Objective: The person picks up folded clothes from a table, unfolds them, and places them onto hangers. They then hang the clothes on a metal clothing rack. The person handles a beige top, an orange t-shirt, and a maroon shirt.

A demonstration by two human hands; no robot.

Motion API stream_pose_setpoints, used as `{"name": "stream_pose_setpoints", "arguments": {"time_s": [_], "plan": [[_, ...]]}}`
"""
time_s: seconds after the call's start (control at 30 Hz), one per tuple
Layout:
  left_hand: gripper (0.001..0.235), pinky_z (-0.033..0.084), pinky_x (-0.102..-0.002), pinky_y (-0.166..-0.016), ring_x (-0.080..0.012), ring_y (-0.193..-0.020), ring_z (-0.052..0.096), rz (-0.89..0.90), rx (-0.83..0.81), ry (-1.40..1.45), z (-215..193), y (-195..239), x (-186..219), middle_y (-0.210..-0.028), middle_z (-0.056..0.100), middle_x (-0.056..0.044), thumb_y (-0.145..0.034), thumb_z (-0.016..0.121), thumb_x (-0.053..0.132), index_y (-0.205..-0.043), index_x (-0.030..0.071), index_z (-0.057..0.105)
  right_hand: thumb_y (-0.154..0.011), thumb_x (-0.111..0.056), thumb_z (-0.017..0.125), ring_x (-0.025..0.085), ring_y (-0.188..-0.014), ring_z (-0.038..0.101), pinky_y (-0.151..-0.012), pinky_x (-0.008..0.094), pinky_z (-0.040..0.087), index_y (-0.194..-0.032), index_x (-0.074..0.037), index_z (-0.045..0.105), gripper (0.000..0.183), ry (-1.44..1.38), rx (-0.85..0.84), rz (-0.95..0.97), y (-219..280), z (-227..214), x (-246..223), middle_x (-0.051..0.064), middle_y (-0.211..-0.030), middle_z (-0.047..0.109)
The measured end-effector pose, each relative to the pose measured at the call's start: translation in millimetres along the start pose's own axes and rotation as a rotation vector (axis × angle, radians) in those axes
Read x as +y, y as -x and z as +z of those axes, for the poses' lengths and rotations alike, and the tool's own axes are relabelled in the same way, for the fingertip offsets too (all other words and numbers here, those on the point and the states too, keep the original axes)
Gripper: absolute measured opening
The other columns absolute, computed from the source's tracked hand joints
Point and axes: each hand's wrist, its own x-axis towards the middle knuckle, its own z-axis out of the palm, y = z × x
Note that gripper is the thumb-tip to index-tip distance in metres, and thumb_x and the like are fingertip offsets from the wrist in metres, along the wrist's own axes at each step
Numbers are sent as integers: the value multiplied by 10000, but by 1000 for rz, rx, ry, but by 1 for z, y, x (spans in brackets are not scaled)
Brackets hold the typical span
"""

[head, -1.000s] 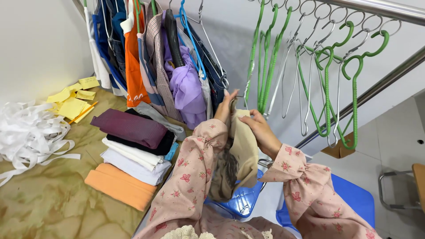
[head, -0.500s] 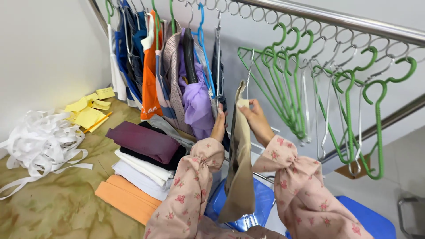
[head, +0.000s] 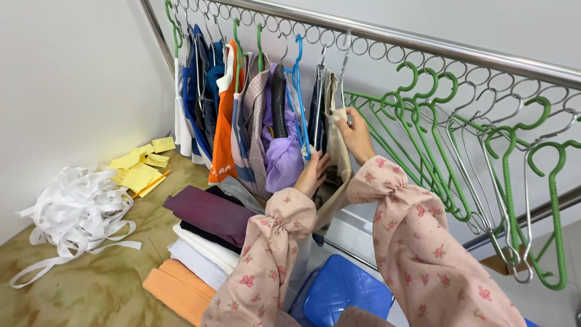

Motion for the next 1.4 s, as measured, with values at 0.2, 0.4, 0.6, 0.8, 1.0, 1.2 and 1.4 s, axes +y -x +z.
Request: {"name": "stream_pose_setpoints", "arguments": {"time_s": [0.2, 0.4, 0.6, 0.8, 1.0, 1.2, 1.4], "plan": [[960, 16, -669, -1201, -386, -1560, 87, -39, -1, 12, 10, 17, 22, -1702, 115, -154, -1016, 190, 770, -1628, 60, -19, -958, -217, 657, 243, -819, 727, -729, 414, 593, -1219, -140, 656, 273, 165, 29, 124, -19, 10, 51, 154, -883, 727], [855, 140, -630, -1212, -338, -1518, 294, -20, -22, -26, 4, 28, 21, -1619, 379, -113, -1052, 204, 713, -1636, 104, 67, -969, -243, 644, 266, -804, 683, -714, 434, 552, -1300, -104, 558, 370, 235, -5, 125, 9, 11, 33, 135, -851, 703], [419, 542, -356, -909, -249, -1152, 694, 65, 121, -98, 6, 54, 6, -1228, 736, -109, -1088, 466, 467, -1266, 135, 650, -929, -118, 706, 321, -1023, 611, -795, 401, 524, -1326, -67, 531, 438, 222, 131, -60, 77, -10, 5, 177, -1107, 520], [320, 564, -223, -760, -228, -1056, 741, 83, 205, -57, 12, 98, 2, -1166, 760, -117, -1072, 499, 387, -1146, 132, 678, -994, -116, 667, 257, -1122, 546, -927, 384, 478, -1235, -106, 594, 252, 220, 158, -64, 146, -21, -55, 88, -1135, 478], [324, 597, -326, -827, -259, -1056, 734, 81, 372, 34, -7, 133, -39, -1155, 749, -164, -1080, 503, 355, -1154, 94, 679, -1027, -128, 663, 205, -1015, 604, -827, 318, 472, -1162, -112, 645, 137, 166, 104, -107, 195, -10, -81, 57, -1069, 552], [313, 584, -315, -814, -249, -1044, 744, 71, 593, 52, -36, 209, -73, -1148, 757, -151, -1075, 492, 338, -1167, 93, 664, -951, -131, 725, 193, -909, 675, -720, 300, 530, -1089, -128, 699, 140, -13, -224, -19, 242, 57, -48, 45, -959, 685], [257, 606, -333, -805, -227, -1002, 756, 65, 854, 116, -70, 295, -86, -1122, 768, -129, -1067, 489, 291, -1135, 113, 662, -888, -65, 734, 229, -987, 686, -783, 301, 576, -1055, -101, 698, 174, -15, -503, 6, 278, 128, -53, 60, -1000, 684]]}}
